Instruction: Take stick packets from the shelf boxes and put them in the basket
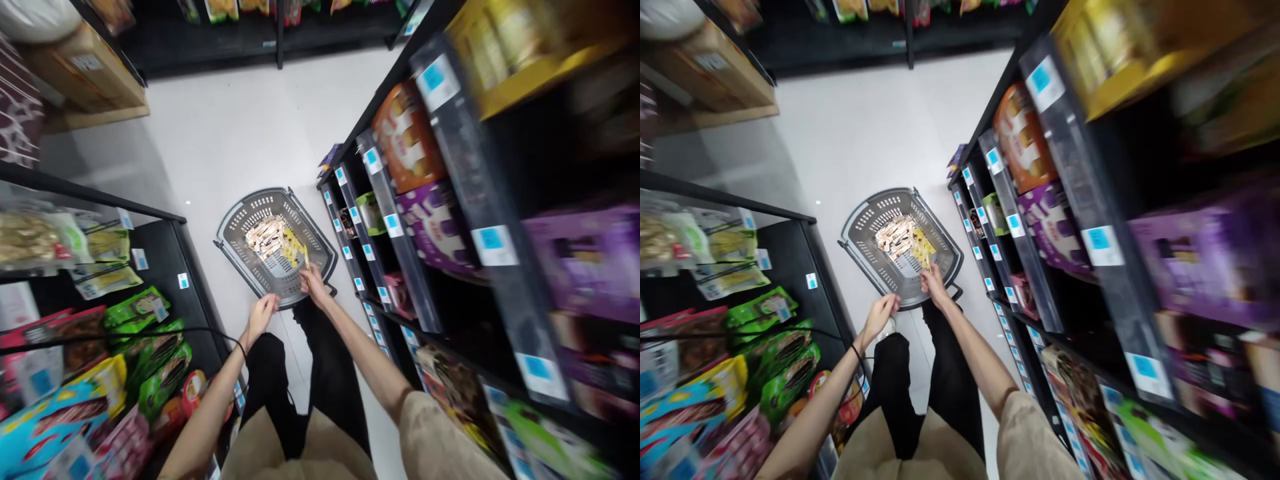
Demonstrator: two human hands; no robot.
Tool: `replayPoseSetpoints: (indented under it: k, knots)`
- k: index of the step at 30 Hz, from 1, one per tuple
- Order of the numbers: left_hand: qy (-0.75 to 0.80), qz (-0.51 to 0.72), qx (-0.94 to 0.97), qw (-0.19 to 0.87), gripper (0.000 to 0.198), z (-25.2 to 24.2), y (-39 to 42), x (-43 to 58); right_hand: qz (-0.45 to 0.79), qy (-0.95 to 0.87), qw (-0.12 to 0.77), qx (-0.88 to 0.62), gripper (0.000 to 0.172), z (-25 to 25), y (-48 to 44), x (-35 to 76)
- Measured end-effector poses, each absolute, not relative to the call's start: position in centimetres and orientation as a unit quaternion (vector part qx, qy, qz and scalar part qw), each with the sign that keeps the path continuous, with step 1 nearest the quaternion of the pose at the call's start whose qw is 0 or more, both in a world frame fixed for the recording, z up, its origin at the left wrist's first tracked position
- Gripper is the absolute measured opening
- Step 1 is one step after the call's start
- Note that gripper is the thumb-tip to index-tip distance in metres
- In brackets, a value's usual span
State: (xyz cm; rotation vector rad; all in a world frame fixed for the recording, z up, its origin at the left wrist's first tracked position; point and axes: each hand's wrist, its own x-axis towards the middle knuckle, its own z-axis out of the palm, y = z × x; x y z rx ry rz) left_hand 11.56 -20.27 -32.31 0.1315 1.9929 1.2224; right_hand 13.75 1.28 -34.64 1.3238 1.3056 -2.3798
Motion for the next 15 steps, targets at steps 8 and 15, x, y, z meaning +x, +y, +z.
replayPoseSetpoints:
  k: [8, 15]
  knots:
    - [0.875, 0.315, -0.056, 0.363, 0.038, -6.7, -32.4, 16.0, -0.806, 0.387, 0.125, 0.431, 0.061, -8.5, -1.4, 23.1]
    - [0.923, 0.362, -0.102, 0.077, 0.027, 2.6, -26.5, 14.1, -0.784, 0.502, 0.151, 0.332, 0.079, -1.3, 3.9, 19.7]
